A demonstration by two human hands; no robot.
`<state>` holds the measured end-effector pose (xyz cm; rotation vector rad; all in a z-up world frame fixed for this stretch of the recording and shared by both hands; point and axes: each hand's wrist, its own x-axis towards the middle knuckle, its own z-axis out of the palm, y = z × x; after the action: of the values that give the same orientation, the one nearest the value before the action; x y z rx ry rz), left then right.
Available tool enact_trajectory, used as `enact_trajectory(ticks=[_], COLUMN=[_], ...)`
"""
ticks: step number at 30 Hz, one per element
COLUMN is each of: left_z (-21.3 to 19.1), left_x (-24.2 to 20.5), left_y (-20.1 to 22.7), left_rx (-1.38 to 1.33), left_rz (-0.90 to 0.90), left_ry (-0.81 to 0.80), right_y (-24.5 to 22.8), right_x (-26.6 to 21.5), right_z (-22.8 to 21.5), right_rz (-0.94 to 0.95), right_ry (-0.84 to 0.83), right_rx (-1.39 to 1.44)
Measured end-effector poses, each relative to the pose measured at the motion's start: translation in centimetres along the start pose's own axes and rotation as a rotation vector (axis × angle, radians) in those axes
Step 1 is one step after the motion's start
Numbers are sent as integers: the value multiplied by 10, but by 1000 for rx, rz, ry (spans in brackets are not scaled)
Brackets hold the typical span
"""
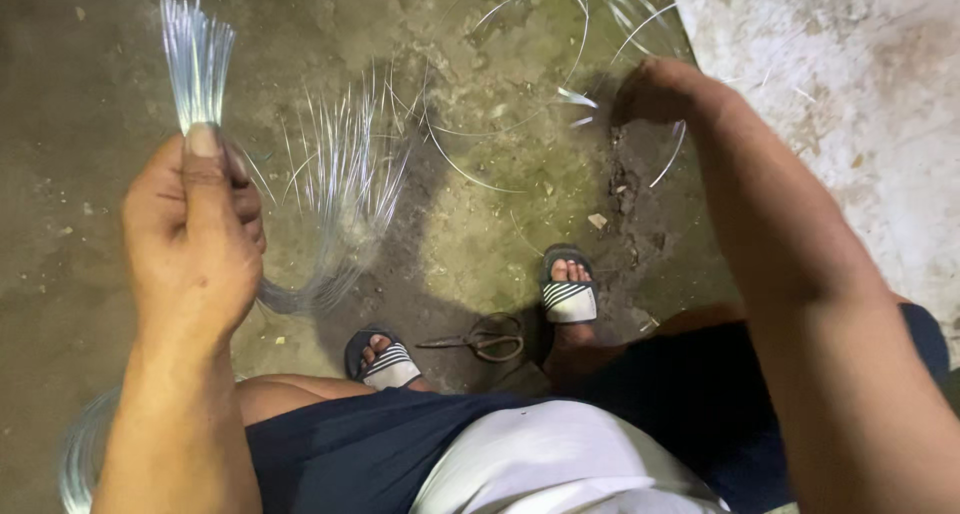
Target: The person gathers thin metal wires from a pile on the floor and aligns them into a neat bundle by hand. The person repeatedly picks up individual wires, straightens them, and adds them to the growing bundle held in the left hand.
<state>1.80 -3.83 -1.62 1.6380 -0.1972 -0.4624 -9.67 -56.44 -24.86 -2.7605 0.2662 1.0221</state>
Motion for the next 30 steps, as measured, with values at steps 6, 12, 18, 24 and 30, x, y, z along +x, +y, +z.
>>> enact_trajectory(ticks=[6,12,18,24,30], left_z=[-5,-11,8,38,41], left_x=[2,8,5,-5,-2], left_y=[-6,-17,-21,-20,-29], left_rx=[32,193,-64,-73,-141], left_rz=[30,175,82,285,132], left_ry=[52,204,267,226,191], right_y=[-66,-107,-146,-198,-184], right_x=[-89,-128,-153,-185,-230], right_z=[-104,-134,-137,-141,-175], right_rz=[12,-200,-229,-246,-341], right_ry=[106,287,307,414,746], right_rx=[461,766,988,1171,960])
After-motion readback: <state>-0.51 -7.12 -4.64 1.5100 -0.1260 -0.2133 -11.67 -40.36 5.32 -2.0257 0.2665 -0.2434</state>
